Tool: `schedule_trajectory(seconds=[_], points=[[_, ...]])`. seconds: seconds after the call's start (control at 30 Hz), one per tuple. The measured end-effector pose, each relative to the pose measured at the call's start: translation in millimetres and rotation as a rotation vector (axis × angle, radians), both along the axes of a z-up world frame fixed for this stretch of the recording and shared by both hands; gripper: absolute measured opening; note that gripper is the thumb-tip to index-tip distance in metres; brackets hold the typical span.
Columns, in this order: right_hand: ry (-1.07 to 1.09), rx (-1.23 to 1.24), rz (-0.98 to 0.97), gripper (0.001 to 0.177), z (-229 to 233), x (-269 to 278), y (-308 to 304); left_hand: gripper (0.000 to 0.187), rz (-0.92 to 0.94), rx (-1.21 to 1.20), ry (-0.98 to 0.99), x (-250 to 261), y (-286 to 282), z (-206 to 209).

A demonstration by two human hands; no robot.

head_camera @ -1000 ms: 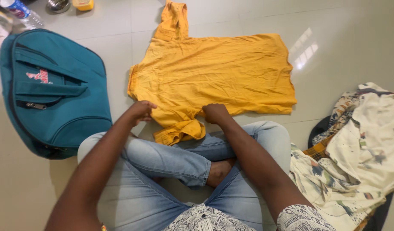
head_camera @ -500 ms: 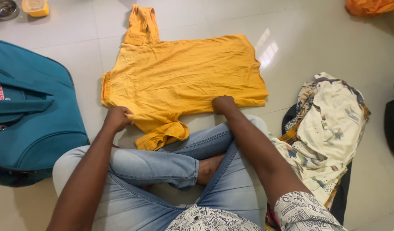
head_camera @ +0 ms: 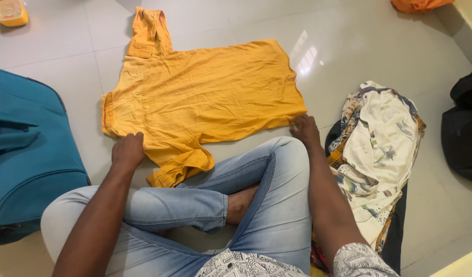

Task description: The person buttons a yellow shirt and then folds it by tucking the sleeves and sides together while sitting on the floor.

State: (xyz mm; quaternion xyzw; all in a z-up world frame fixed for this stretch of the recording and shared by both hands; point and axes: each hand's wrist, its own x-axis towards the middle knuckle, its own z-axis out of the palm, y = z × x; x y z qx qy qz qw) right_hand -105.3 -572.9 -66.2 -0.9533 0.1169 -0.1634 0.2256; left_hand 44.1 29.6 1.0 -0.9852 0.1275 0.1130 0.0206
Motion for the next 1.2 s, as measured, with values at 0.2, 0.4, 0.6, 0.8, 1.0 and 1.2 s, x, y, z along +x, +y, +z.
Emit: schedule_trajectory(seconds=[0.2, 0.4, 0.6, 0.8, 1.0, 1.2], points=[[0.103, -0.023, 0.048, 0.027, 17, 10, 2, 0.024, -0.089, -0.058, -0.123, -17, -13, 33], [0.242, -0.071, 0.035, 0.029, 26, 15, 4, 0.025, -0.172, -0.126, -0.031, -13, -5, 24], [0.365, -0.228, 0.098, 0.014, 30, 26, 0, 0.025, 0.039, -0.245, 0.120, -6, 11, 22], [0.087, -0.170, 0.046, 0.024, 1, 0, -32, 0.029, 0.061, -0.285, 0.189, 3, 22, 5], [-0.044, 0.615, -0.357, 0.018, -29, -18, -62, 0.026, 0.082, -0.253, 0.279, 6, 17, -2], [0.121, 0.672, -0.441, 0.021, -23, -2, -44, 0.030, 0.026, -0.238, 0.243, 7, 20, -7]])
